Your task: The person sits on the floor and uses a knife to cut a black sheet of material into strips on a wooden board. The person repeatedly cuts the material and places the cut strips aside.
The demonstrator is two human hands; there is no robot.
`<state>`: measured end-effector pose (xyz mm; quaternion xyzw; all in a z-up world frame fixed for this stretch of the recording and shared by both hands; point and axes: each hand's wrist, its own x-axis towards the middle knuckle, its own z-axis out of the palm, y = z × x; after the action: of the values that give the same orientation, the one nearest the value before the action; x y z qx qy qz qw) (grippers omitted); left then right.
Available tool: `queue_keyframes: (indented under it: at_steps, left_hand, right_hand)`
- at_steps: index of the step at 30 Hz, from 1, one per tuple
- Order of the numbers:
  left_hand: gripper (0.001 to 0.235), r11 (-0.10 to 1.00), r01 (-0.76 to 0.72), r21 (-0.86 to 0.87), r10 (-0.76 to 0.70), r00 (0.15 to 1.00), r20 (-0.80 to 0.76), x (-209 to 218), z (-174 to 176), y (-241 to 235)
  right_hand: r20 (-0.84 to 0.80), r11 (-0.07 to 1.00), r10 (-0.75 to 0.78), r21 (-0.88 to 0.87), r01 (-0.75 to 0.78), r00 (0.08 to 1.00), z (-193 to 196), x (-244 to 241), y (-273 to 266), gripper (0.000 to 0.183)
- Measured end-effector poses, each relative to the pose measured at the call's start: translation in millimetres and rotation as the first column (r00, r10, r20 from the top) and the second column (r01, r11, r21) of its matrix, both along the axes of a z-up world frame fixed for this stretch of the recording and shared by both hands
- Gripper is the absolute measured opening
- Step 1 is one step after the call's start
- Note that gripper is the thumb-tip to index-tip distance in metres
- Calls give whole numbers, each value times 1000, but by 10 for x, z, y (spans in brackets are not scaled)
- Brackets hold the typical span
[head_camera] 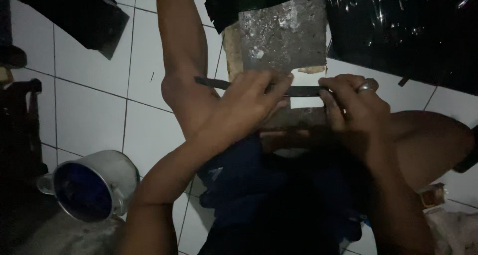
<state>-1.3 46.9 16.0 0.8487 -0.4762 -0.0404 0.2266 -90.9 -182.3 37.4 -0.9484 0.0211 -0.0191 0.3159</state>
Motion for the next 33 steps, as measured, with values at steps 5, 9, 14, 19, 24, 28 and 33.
queue_keyframes:
  at_steps: [5,9,14,19,24,28,33]
  left_hand:
    - [40,962,-80,-262,94,995,39,-118,-207,-276]
    - [27,954,-115,-277,93,991,-91,-118,-332,-344]
    - [22,947,-53,-316,30,996,-78,-71,-305,-321]
    - [36,952,-11,-305,-28,992,-124,-137,-224,-239]
    - [30,968,26,-251,-28,1000,-5,-122,-235,-270]
    - [37,971,52,-233,-55,998,-3,-127,-216,-253]
    - [35,971,50,-234,-48,999,11,-147,-178,-303]
  right_hand:
    - [-10,996,3,84,-2,1000,-97,49,-1,21]
    - [-143,998,4,69,6,990,-174,56,-67,22]
    - [110,992,109,43,-115,988,-189,17,-176,22]
    - [98,973,200,-139,-186,975,-192,-18,-267,33]
    - [110,951,231,-235,-201,967,-229,-24,-284,34]
    - [81,896,309,-359,-261,948,-266,-23,-306,43]
    - [-53,876,273,-399,-271,961,-240,-92,-359,61]
